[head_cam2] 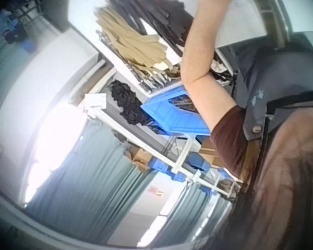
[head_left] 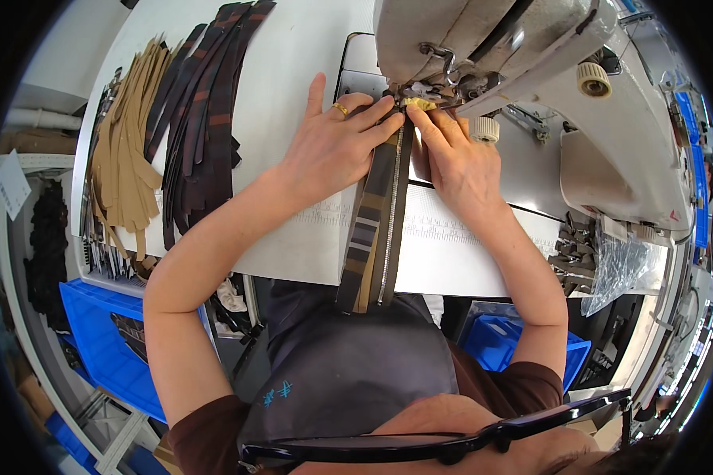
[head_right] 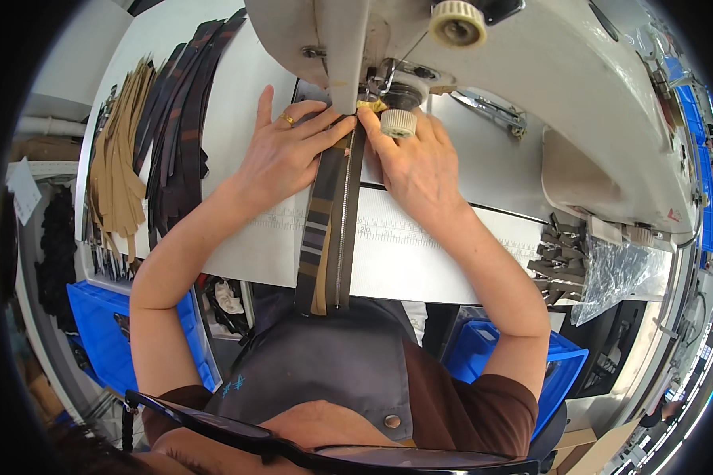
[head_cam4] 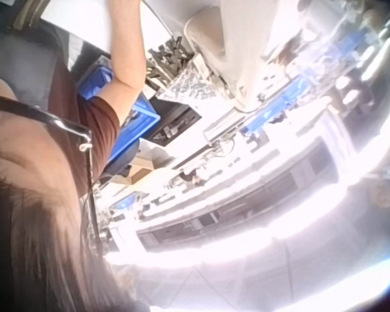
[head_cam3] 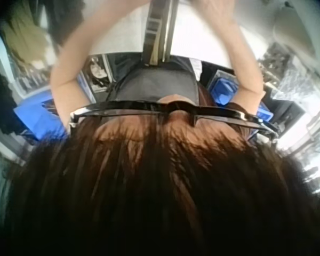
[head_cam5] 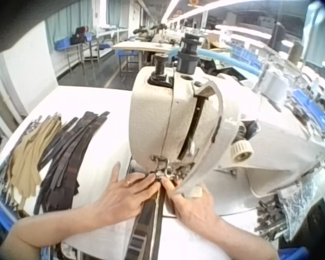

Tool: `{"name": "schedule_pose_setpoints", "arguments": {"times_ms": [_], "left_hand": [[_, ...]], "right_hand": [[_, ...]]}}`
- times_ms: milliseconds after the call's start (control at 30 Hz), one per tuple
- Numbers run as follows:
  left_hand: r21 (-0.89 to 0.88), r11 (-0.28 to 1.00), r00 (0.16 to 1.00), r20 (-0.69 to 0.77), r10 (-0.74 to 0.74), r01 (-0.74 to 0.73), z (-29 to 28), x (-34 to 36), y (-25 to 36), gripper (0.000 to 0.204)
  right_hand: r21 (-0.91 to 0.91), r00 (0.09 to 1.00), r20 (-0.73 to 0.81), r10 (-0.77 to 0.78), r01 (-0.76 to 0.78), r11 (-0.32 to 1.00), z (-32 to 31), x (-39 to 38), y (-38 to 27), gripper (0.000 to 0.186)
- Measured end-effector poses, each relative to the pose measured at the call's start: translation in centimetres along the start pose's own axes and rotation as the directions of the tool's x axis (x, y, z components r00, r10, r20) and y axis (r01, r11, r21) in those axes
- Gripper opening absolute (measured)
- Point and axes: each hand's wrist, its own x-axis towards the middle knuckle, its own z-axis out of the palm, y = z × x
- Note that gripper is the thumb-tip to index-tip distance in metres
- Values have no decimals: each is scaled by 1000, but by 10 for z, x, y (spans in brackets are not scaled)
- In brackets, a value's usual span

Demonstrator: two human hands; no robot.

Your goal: The person sews fabric strips onto zippers using a sewing machine, places finished pieces into a plastic bin, and retrieves more fabric strips from a container to sew onto zippers.

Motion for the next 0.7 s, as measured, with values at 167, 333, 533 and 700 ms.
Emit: {"name": "schedule_pose_setpoints", "arguments": {"times_ms": [167,333,533,700], "left_hand": [[22,1000,999,-40,13,-13,4,4,-3,50],[27,979,976,-76,203,-202,-15,-7,13,25],[-333,943,1000,7,20,-16,-52,-100,71,32],[-368,930,1000,19,24,-15,-60,-101,75,40]], "right_hand": [[20,999,-47,-5,6,1000,3,-4,1,43],[356,998,-36,55,-38,934,-5,-14,-6,41],[592,983,179,30,-132,795,-59,-88,-62,48],[344,972,58,-228,195,919,-50,-120,-93,37]]}}
